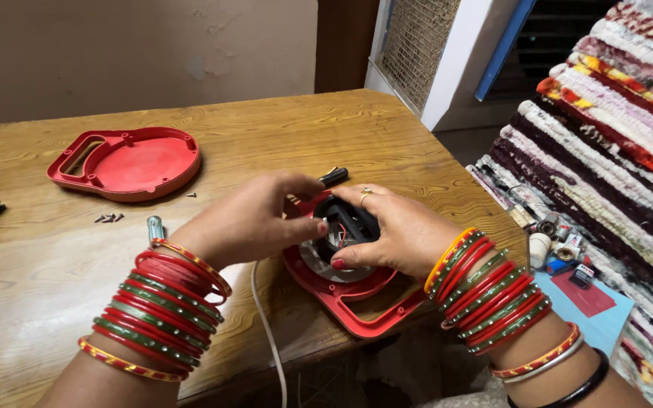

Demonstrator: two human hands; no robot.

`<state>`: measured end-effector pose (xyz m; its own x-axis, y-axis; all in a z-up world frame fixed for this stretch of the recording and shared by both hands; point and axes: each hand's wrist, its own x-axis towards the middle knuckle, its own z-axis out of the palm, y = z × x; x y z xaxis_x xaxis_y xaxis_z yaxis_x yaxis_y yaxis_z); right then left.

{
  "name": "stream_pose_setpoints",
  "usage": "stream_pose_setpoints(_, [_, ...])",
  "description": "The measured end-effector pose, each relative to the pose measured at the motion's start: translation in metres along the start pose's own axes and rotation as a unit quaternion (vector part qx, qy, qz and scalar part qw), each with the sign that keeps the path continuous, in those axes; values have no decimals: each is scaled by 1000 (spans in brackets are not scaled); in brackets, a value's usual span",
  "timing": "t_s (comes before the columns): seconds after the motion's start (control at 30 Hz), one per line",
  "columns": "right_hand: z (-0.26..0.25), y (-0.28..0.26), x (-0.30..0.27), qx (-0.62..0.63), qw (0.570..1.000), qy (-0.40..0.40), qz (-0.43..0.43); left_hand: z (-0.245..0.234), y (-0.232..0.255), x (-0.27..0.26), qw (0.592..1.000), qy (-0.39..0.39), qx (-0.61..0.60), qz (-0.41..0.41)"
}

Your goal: The person assembles a red electrical socket by hand, connecting wires to the internal terminals, placing the black faceplate, and fitting the red casing halves together. The person handles the socket components and wires directly without visible tools.

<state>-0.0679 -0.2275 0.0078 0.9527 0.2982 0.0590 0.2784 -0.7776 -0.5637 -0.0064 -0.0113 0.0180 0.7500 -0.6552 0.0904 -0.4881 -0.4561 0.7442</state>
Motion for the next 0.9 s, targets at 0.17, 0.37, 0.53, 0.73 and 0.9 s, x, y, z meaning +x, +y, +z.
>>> stream_pose_setpoints(0.17, [-3,5,7,32,999,-28,-27,0,-6,3,999,-25,-4,-27])
stream_pose_setpoints(0.37, [-5,14,36,39,997,-52,-40,-5,-15,7,999,11,-20,-28])
stream_pose_setpoints(0.53, [-8,22,59,36,996,-64,-49,-12,-23,16,999,30,27,-34])
stream_pose_setpoints(0.73, [-4,29,56,67,994,-60,-56,-9,-34,15,998,32,20,-41])
stream_pose_setpoints(0.9, [-6,28,54,83,992,-69,-67,-12,-30,7,999,26,25,-25])
